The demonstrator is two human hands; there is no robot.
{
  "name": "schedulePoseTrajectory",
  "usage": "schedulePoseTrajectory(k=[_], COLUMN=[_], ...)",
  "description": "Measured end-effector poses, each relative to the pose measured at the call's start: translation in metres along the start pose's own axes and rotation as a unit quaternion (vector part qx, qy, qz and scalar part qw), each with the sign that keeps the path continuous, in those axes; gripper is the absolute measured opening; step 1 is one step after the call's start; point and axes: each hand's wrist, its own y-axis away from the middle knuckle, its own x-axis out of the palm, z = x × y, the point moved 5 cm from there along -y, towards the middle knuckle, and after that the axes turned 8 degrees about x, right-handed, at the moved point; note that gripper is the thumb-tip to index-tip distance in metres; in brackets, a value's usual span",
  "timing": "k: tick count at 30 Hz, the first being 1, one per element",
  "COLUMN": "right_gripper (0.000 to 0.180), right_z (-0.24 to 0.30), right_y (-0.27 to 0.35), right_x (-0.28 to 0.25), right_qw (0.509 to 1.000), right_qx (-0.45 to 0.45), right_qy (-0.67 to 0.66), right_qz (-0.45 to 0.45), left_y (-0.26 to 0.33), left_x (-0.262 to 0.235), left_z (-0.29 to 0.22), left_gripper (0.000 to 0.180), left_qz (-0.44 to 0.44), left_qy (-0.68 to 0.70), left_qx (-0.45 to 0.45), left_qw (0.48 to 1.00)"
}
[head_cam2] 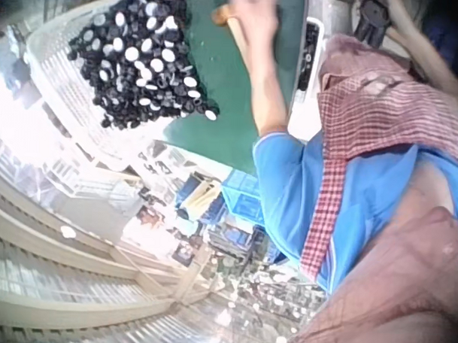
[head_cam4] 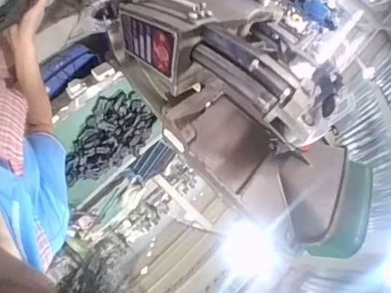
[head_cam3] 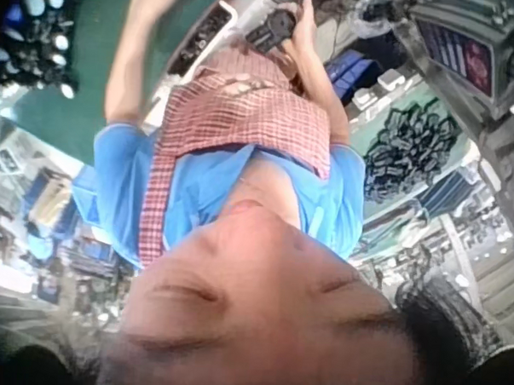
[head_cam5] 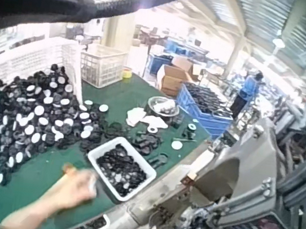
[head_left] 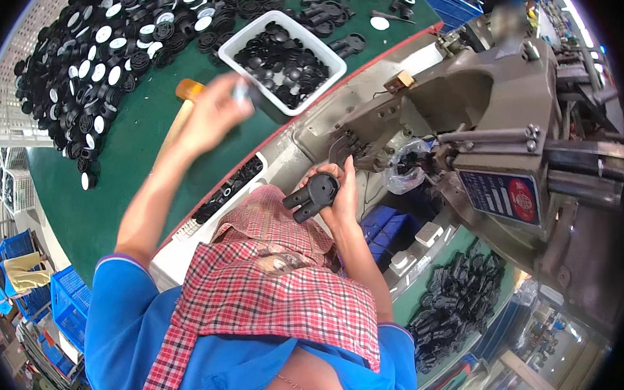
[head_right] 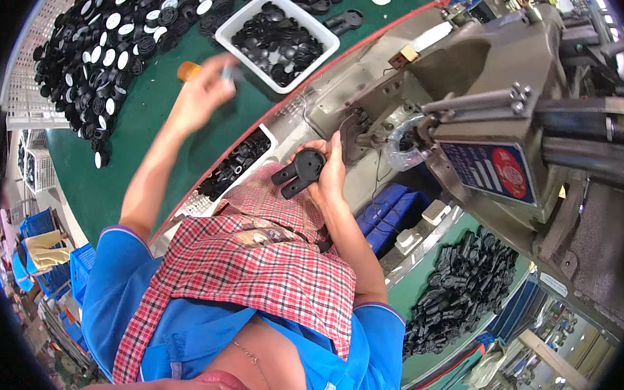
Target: The person repeatedly picks black shoe sole components and white circular inserts from a green workbench, places them into a press machine, and uses a rubber mallet to tap the assembly. Finished parts are moved to a pile on the right side of the table.
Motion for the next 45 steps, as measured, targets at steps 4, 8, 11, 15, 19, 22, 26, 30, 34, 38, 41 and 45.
schedulePoseTrajectory(k=[4, 8, 11, 15, 19, 22, 26, 30, 34, 38, 41, 45], right_gripper=[0.067, 0.068, 0.068, 0.073, 0.080, 0.084, 0.084, 0.081, 0.068, 0.058, 0.048, 0.041], right_z=[0.024, 0.042, 0.048, 0.055, 0.063, 0.064, 0.053, 0.051, 0.065, 0.073, 0.071, 0.089], right_y=[0.022, 0.025, 0.032, 0.036, 0.042, 0.044, 0.044, 0.047, 0.039, 0.041, 0.045, 0.048], right_x=[0.023, 0.004, -0.008, -0.032, -0.048, -0.050, -0.046, -0.041, -0.049, -0.041, -0.050, -0.051], right_qw=[0.996, 0.992, 0.988, 0.983, 0.969, 0.959, 0.964, 0.992, 0.995, 0.973, 0.956, 0.935], right_qx=[-0.033, -0.041, -0.037, -0.043, -0.029, -0.005, 0.025, 0.049, -0.038, -0.147, -0.186, -0.205], right_qy=[0.083, 0.110, 0.140, 0.175, 0.242, 0.282, 0.261, 0.104, 0.082, 0.175, 0.217, 0.274], right_qz=[-0.022, -0.045, -0.056, -0.039, -0.033, -0.014, 0.033, 0.041, 0.047, -0.004, -0.062, -0.089], left_y=[0.060, 0.070, 0.072, 0.081, 0.081, 0.080, 0.077, 0.071, 0.079, 0.074, 0.057, 0.025], left_x=[0.102, 0.134, 0.148, 0.180, 0.199, 0.201, 0.201, 0.207, 0.200, 0.216, 0.208, 0.212], left_z=[-0.025, -0.041, -0.053, -0.059, -0.085, -0.094, -0.096, -0.092, -0.048, -0.021, -0.014, -0.003], left_gripper=[0.064, 0.058, 0.051, 0.038, 0.042, 0.044, 0.049, 0.053, 0.080, 0.043, 0.037, 0.040], left_qz=[0.186, 0.145, 0.157, 0.113, 0.219, 0.304, 0.362, 0.340, 0.133, 0.137, 0.106, 0.126], left_qy=[0.123, 0.161, 0.041, 0.031, -0.123, -0.175, -0.214, -0.152, 0.082, 0.099, 0.138, 0.096], left_qx=[0.058, 0.105, 0.205, 0.270, 0.412, 0.413, 0.403, 0.389, 0.107, -0.056, -0.092, -0.025], left_qw=[0.973, 0.971, 0.965, 0.956, 0.876, 0.841, 0.813, 0.843, 0.982, 0.984, 0.980, 0.987])
